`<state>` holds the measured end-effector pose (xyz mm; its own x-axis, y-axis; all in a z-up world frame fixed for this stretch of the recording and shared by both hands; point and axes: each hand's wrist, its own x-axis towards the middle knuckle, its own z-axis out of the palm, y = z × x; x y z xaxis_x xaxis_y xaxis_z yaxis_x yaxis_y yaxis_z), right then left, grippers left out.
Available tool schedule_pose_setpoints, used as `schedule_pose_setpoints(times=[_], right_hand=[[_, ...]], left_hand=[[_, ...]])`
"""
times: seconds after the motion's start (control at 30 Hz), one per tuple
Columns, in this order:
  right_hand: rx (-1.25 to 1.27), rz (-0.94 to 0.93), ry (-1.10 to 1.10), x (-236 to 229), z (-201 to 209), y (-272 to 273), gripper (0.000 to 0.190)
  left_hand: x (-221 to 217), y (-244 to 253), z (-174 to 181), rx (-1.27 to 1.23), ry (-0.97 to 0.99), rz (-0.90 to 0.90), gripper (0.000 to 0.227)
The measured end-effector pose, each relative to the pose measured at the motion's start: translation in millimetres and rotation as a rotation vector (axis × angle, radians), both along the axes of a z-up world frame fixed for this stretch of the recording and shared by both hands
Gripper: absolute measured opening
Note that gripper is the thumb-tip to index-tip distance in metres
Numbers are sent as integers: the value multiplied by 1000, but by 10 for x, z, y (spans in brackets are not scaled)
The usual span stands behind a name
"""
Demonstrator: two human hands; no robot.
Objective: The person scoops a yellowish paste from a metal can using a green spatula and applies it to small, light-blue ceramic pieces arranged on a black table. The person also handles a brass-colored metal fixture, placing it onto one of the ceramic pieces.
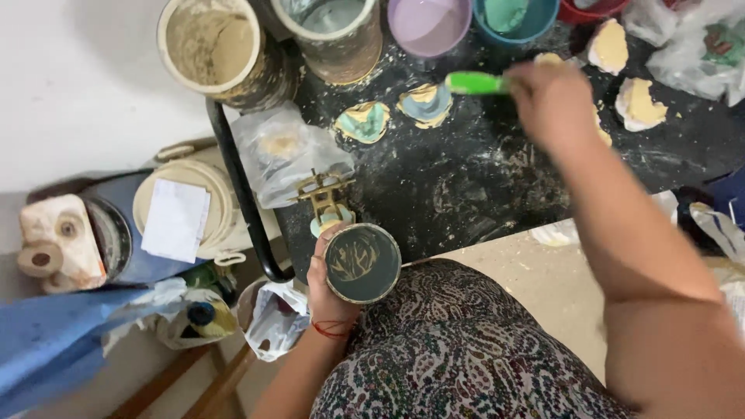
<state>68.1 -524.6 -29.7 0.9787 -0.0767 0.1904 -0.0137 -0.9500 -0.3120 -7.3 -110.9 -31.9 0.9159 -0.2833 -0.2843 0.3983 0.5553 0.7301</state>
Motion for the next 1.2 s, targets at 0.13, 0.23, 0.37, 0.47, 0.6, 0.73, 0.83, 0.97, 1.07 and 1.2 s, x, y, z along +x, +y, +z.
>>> schedule_pose_setpoints(times=[0.13, 0.23, 0.37, 0.47, 0.6, 0.73, 0.83, 0.97, 1.07, 1.2], right_hand=[[-506, 179, -246, 536, -279, -345, 16], [-656, 264, -157, 754, -309, -300, 30], [-721, 282, -33, 873, -332, -166, 19], [-839, 275, 11, 906, -222, 8, 21], [-953, 238, 139, 956, -157, 135, 17], [-1001, 200, 299, 1021, 26, 352, 11], [-991, 162, 390, 1058, 58, 432, 14], [-872, 85, 578, 1048, 198, 548, 14], [-764, 29, 669, 1000, 196, 521, 18], [-677, 5, 589, 869, 72, 416, 23]], left_hand=[[-24, 18, -157, -103, -37, 95, 69], [-12, 80, -135, -88, 28, 51, 75], [2, 128, -145, -111, 46, 89, 75], [0, 148, -178, -170, 58, 102, 75], [18, 161, -150, -157, 46, 107, 78], [26, 150, -179, -183, 19, 133, 73], [56, 148, -151, -146, -11, 91, 81], [74, 145, -109, -178, -15, 83, 80], [74, 159, -142, -178, -14, 67, 79], [63, 191, -182, -178, -33, 70, 74]])
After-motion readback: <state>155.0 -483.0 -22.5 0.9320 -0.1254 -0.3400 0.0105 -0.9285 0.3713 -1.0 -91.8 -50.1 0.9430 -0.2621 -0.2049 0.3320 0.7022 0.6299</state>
